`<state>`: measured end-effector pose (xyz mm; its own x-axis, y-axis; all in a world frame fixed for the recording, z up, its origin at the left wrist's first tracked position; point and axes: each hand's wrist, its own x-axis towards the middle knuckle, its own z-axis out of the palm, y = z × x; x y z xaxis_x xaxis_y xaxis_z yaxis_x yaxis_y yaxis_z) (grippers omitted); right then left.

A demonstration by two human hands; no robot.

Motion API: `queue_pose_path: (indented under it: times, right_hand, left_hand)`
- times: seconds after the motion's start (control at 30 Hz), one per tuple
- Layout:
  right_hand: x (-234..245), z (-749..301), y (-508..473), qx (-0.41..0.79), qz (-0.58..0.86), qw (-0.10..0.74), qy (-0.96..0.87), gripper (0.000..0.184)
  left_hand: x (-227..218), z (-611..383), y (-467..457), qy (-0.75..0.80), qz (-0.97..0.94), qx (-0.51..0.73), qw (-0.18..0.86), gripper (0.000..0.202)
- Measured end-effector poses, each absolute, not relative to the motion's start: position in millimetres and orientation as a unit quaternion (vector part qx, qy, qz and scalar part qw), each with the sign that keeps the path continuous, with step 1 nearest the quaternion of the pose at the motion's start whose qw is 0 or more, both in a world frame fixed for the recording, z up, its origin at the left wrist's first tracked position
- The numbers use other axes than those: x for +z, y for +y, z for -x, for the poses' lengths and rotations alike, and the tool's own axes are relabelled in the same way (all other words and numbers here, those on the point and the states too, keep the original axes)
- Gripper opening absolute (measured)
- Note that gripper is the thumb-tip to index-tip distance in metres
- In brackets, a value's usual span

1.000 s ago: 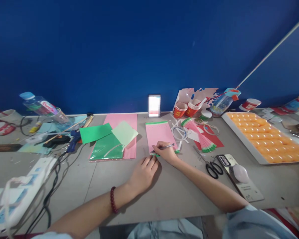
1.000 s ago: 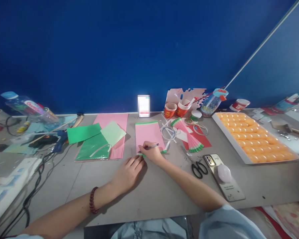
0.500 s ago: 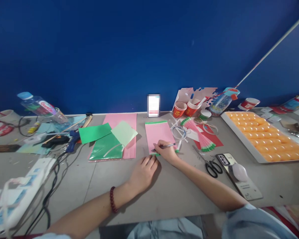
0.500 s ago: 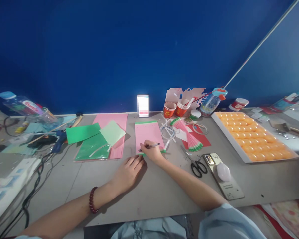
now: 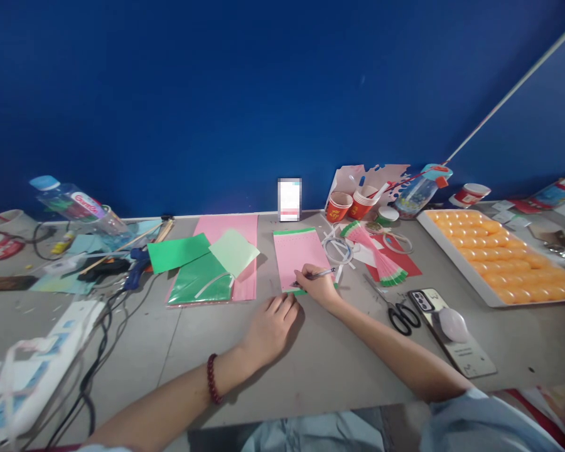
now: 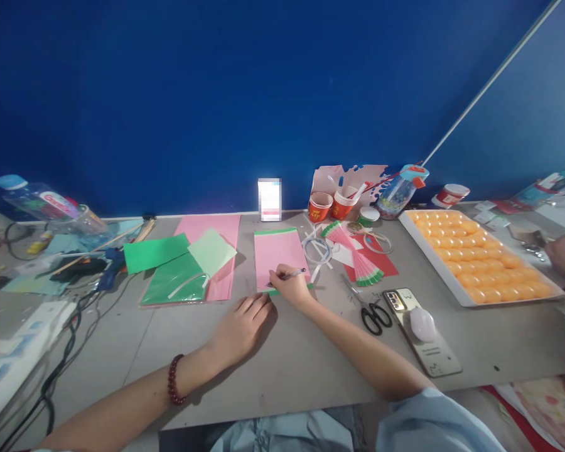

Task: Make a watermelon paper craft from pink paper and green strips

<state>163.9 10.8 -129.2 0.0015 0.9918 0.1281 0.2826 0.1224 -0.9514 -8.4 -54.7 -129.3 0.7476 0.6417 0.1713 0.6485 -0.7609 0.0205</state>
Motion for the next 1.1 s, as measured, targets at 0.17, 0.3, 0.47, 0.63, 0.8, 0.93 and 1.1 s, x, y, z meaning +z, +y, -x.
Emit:
queue_pose_path:
  times: [0.17,0.3,0.47,0.63,0.8,0.93,1.1]
  right_hand:
    - [-130.2,-164.0,10.8,0.395,0.532,0.463,-0.589,0.041]
    - [-131.4,-163.9,11.3,0.393,0.534,0.466,-0.587,0.041]
    - [-130.4,-163.0,11.6,0.389,0.536,0.463,-0.589,0.043]
    - [-128.7,-164.8,11.0,0.400,0.544,0.473,-0.566,0.046]
    - [-130.5,-174.9,10.9,0.443,0.547,0.482,-0.522,0.048]
    - [-133.0,-181.9,9.5,0.451,0.544,0.470,-0.529,0.047]
    - [-133.5,-183.3,6.4,0.396,0.555,0.469,-0.562,0.047]
  left_hand:
    - [-130.0,8.4,-54.6,-0.343,0.935,-0.082,0.020,0.043]
    - [-128.5,8.3,-54.6,-0.342,0.936,-0.082,0.018,0.043]
    - [-128.2,8.5,-54.7,-0.343,0.935,-0.084,0.018,0.044]
    - [-130.6,9.1,-54.3,-0.339,0.936,-0.095,0.013,0.043]
    - [-134.2,9.9,-52.0,-0.338,0.936,-0.104,0.002,0.042]
    - [-131.3,9.9,-51.7,-0.340,0.935,-0.099,-0.001,0.042]
    - [-129.1,9.4,-52.9,-0.343,0.935,-0.093,-0.008,0.043]
